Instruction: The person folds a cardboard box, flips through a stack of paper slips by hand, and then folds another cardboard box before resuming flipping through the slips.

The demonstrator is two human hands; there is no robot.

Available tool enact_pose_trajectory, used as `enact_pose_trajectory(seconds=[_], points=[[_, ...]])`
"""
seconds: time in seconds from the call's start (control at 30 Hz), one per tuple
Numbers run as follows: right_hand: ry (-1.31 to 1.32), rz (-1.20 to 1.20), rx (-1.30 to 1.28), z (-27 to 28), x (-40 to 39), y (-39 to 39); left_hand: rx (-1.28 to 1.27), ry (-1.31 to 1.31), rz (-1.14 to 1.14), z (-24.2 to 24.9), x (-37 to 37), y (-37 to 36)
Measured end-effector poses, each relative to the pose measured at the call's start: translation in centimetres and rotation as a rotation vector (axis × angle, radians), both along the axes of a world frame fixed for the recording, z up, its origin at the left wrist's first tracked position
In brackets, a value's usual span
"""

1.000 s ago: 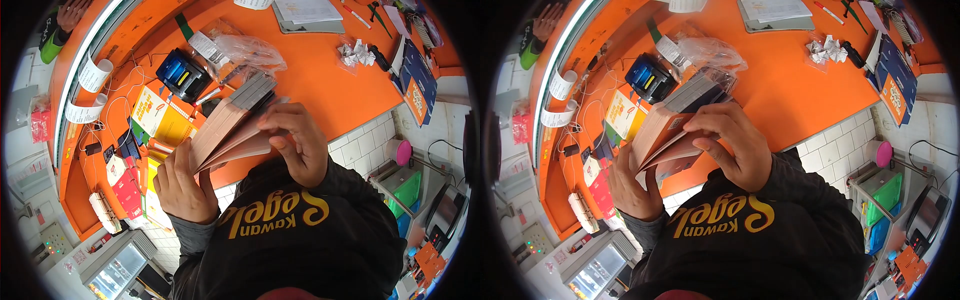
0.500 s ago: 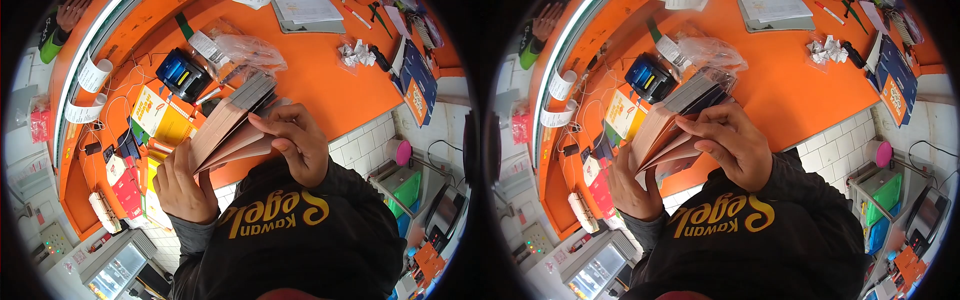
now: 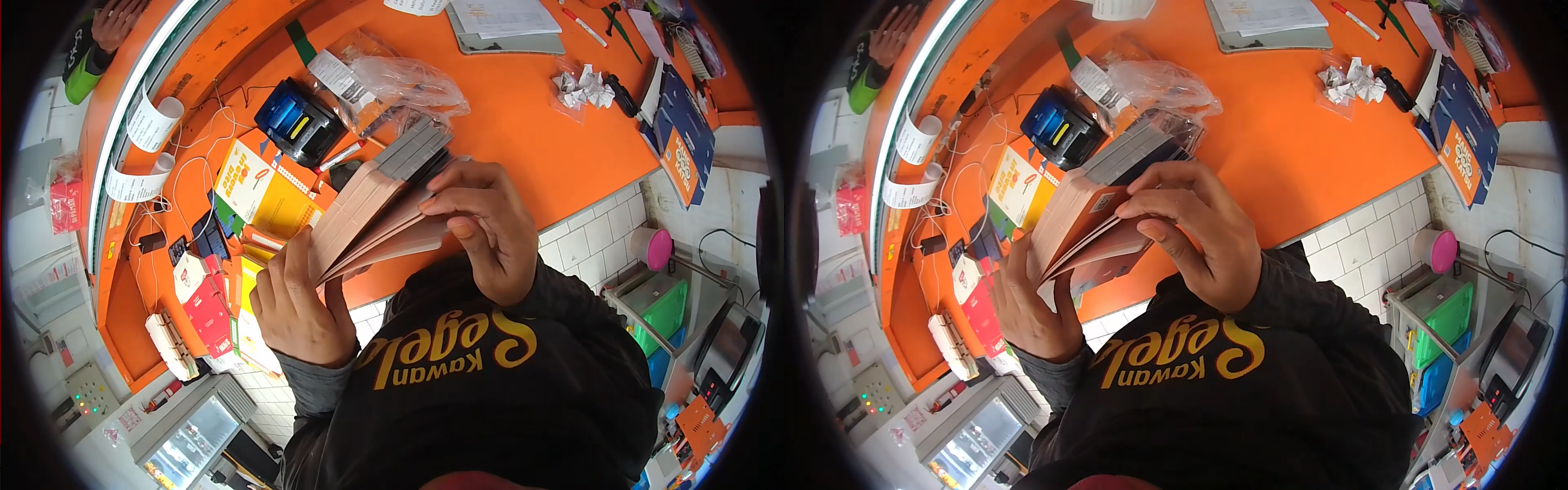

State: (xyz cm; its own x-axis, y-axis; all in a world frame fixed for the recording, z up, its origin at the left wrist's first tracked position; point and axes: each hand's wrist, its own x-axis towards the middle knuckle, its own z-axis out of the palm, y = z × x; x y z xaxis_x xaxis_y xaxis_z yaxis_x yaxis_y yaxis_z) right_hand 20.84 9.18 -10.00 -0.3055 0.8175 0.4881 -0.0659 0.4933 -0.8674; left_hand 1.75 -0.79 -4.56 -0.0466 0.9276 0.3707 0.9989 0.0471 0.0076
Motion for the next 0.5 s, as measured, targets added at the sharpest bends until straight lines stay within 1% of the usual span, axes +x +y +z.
enact_pose_trajectory(seconds=[0.03,0.1,0.23,0.3,0.43,0.5], points=[[0.001,0.001,0.000,0.1,0.0,-0.2,0.003,-0.001,-0.001,0.0,0.0,0.0],[0.017,0.078,-0.213,0.5,0.2,-0.7,0.001,-0.001,0.000,0.0,0.0,0.0],[-0.082,0.064,-0.140,1.3,0.4,-0.4,0.007,-0.002,0.003,-0.1,0.0,0.0],[-0.178,0.112,-0.051,0.9,0.8,-0.2,0.005,-0.007,0.005,-0.1,0.0,0.0],[-0.141,0.088,-0.074,0.5,0.7,-0.4,-0.006,-0.001,0.005,0.1,0.0,0.0],[-0.078,0.082,-0.046,0.1,0.7,-0.2,-0.010,-0.004,0.008,0.1,0.0,0.0]])
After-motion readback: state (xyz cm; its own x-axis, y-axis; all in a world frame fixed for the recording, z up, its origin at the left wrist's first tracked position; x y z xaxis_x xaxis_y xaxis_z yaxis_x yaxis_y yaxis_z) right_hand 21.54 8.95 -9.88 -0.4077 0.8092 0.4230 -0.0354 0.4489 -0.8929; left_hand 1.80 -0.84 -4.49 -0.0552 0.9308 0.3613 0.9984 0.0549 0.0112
